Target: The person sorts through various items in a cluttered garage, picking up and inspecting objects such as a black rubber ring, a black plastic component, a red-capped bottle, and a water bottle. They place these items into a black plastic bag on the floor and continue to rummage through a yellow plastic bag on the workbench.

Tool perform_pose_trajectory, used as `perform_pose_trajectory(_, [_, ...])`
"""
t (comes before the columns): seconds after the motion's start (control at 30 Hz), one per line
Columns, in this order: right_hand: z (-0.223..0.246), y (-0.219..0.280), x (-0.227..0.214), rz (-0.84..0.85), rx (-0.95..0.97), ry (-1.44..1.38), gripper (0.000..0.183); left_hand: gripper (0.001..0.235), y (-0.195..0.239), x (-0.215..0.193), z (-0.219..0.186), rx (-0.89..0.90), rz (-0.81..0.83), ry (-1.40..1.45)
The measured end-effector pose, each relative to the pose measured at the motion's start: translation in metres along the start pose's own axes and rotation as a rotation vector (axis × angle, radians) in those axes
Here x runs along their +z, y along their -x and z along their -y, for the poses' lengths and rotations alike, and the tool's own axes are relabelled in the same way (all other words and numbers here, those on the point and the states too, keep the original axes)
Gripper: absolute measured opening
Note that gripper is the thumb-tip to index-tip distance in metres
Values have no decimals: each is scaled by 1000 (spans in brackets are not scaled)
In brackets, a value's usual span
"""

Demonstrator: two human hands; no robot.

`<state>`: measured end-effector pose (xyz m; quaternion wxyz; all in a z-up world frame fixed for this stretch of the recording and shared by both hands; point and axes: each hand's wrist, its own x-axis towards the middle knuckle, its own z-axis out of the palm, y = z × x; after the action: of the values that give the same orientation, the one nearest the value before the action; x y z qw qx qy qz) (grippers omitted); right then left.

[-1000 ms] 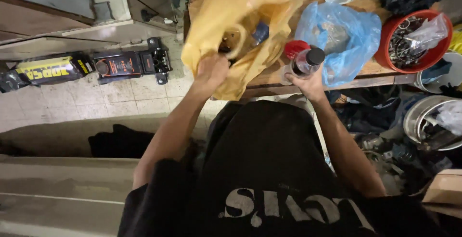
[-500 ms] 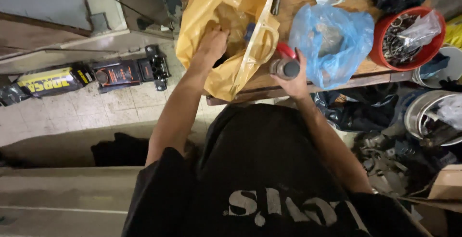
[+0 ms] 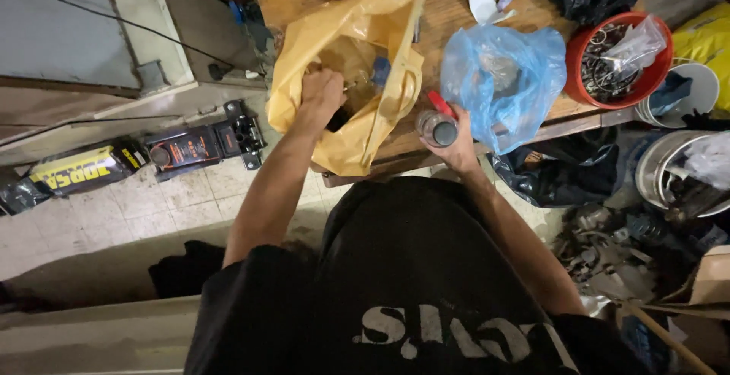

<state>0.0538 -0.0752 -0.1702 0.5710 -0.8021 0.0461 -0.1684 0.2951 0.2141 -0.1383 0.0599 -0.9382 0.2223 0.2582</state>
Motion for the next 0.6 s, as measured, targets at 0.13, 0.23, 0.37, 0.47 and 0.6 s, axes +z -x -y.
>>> perform_pose_trajectory(0.13, [-4,0,1,21,20,74,113,46,110,-150,-37,98,7,422])
perform_pose_trajectory(0.23, [-10,-1,4,59,87,107,117,60,143,-208,-54,18,117,689])
perform_pose_trajectory(0.37, [8,-13,17,-33,57,106,111,63,160,-237,-63,229,77,721])
perform_pose_trajectory(0.47, [48,-20,0,-85,35,56,98,55,187,-274,-76,366,76,936])
perform_pose_trajectory(0.6, [118,-37,-43,-114,33,24,75,42,207,-304,-91,506,-5,1104])
